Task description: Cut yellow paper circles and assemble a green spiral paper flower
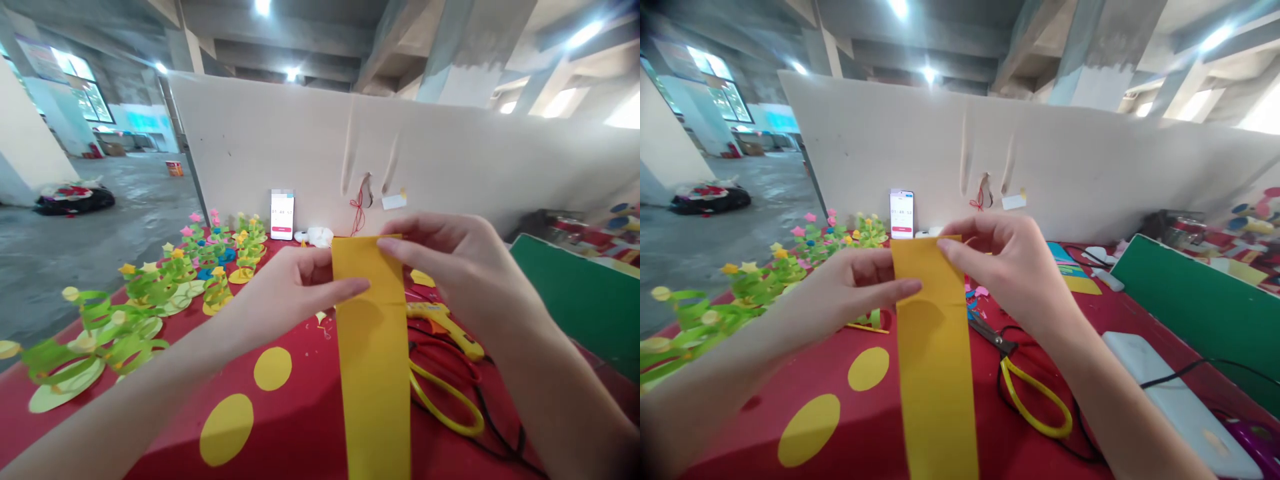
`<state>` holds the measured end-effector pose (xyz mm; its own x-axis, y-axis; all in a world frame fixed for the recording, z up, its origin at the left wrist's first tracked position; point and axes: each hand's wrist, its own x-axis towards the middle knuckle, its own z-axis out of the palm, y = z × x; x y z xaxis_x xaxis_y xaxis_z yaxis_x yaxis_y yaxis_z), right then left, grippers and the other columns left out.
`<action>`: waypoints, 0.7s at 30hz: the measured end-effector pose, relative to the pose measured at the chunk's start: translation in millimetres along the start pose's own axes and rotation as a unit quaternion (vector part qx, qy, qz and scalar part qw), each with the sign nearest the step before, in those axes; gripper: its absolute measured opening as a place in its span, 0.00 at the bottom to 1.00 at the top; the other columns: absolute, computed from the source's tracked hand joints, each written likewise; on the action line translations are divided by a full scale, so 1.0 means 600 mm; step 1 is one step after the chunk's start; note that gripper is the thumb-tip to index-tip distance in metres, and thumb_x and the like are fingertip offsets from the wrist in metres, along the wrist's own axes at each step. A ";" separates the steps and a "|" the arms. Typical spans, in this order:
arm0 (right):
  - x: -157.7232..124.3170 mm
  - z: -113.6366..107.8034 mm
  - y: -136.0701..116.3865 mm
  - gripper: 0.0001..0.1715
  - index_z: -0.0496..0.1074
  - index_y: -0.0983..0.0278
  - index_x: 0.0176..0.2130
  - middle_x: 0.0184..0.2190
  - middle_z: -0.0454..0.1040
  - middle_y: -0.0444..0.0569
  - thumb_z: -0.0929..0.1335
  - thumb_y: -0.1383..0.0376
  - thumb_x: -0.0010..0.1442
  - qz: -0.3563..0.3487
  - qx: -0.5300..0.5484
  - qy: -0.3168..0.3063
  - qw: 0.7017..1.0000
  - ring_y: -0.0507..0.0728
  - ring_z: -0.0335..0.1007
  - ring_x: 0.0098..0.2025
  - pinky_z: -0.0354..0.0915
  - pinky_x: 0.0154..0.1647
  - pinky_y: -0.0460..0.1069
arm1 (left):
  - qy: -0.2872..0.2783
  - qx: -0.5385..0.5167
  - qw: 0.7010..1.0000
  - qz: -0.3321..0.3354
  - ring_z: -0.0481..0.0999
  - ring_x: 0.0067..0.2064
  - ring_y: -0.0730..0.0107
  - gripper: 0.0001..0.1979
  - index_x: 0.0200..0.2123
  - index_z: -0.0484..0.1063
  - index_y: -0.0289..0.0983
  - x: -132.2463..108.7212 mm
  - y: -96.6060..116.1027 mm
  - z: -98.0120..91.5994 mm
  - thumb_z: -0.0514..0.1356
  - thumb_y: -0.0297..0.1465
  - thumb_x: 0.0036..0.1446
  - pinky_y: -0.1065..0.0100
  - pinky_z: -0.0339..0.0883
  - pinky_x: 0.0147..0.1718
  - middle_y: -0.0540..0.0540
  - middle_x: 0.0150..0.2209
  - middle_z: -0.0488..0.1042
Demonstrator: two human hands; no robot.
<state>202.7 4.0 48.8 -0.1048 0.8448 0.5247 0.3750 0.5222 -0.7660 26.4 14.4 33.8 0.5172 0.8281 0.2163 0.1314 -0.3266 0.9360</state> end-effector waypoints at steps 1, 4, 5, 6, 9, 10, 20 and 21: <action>-0.004 0.001 0.000 0.04 0.74 0.62 0.28 0.21 0.72 0.40 0.67 0.68 0.50 0.008 -0.003 -0.001 1.000 0.48 0.68 0.22 0.62 0.18 0.40 | 0.029 0.012 0.999 0.022 0.77 0.32 0.71 0.09 0.37 0.73 0.41 0.000 0.000 0.000 0.58 0.34 0.52 0.78 0.71 0.26 0.50 0.32 0.79; -0.019 0.010 -0.002 0.04 0.73 0.64 0.29 0.23 0.74 0.42 0.67 0.68 0.49 0.019 -0.017 -0.001 1.000 0.50 0.70 0.24 0.65 0.21 0.42 | 0.125 0.070 0.987 0.077 0.77 0.31 0.73 0.07 0.34 0.74 0.39 -0.003 -0.001 0.002 0.59 0.32 0.51 0.79 0.70 0.25 0.51 0.30 0.78; -0.023 0.014 -0.003 0.04 0.73 0.64 0.30 0.23 0.74 0.43 0.67 0.68 0.50 0.014 -0.027 0.004 1.000 0.50 0.70 0.25 0.66 0.22 0.43 | 0.142 0.091 0.982 0.089 0.77 0.30 0.73 0.06 0.32 0.74 0.39 -0.004 -0.001 0.002 0.59 0.31 0.51 0.79 0.70 0.25 0.51 0.30 0.78; -0.027 0.017 -0.003 0.04 0.73 0.64 0.29 0.23 0.74 0.43 0.67 0.69 0.50 0.005 -0.043 0.009 0.999 0.51 0.70 0.25 0.66 0.22 0.43 | 0.150 0.109 0.978 0.099 0.76 0.29 0.73 0.05 0.31 0.75 0.39 -0.005 -0.002 0.004 0.59 0.31 0.50 0.79 0.70 0.25 0.52 0.29 0.78; -0.037 0.026 -0.001 0.03 0.72 0.64 0.28 0.23 0.74 0.42 0.67 0.69 0.49 -0.029 -0.099 0.028 0.994 0.50 0.70 0.24 0.66 0.22 0.43 | 0.155 0.156 0.968 0.122 0.75 0.28 0.75 0.05 0.31 0.75 0.39 -0.009 -0.005 0.009 0.59 0.29 0.50 0.79 0.70 0.24 0.53 0.29 0.78; -0.040 0.028 0.000 0.03 0.72 0.64 0.29 0.24 0.74 0.42 0.67 0.69 0.50 -0.043 -0.115 0.035 0.992 0.50 0.70 0.24 0.66 0.22 0.43 | 0.156 0.173 0.964 0.126 0.75 0.27 0.76 0.05 0.32 0.75 0.39 -0.010 -0.006 0.011 0.58 0.28 0.51 0.79 0.70 0.23 0.53 0.29 0.77; -0.049 0.025 0.001 0.05 0.70 0.61 0.25 0.25 0.74 0.41 0.68 0.71 0.50 -0.118 -0.203 0.076 0.969 0.51 0.69 0.27 0.65 0.25 0.44 | 0.174 0.259 0.941 0.130 0.74 0.26 0.74 0.04 0.27 0.74 0.37 -0.008 -0.012 -0.005 0.58 0.28 0.50 0.78 0.69 0.24 0.52 0.25 0.77; -0.048 0.018 0.000 0.05 0.70 0.61 0.25 0.25 0.74 0.41 0.68 0.71 0.49 -0.117 -0.203 0.094 0.968 0.51 0.69 0.27 0.65 0.25 0.44 | 0.186 0.263 0.939 0.122 0.74 0.27 0.74 0.04 0.28 0.74 0.37 -0.005 -0.013 -0.012 0.58 0.29 0.50 0.78 0.69 0.24 0.51 0.26 0.77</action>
<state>195.7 -19.1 29.3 -0.0759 0.6531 0.7534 0.6955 0.5761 -0.4294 17.5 17.9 27.7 0.2672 0.7696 0.5799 0.4984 -0.6254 0.6003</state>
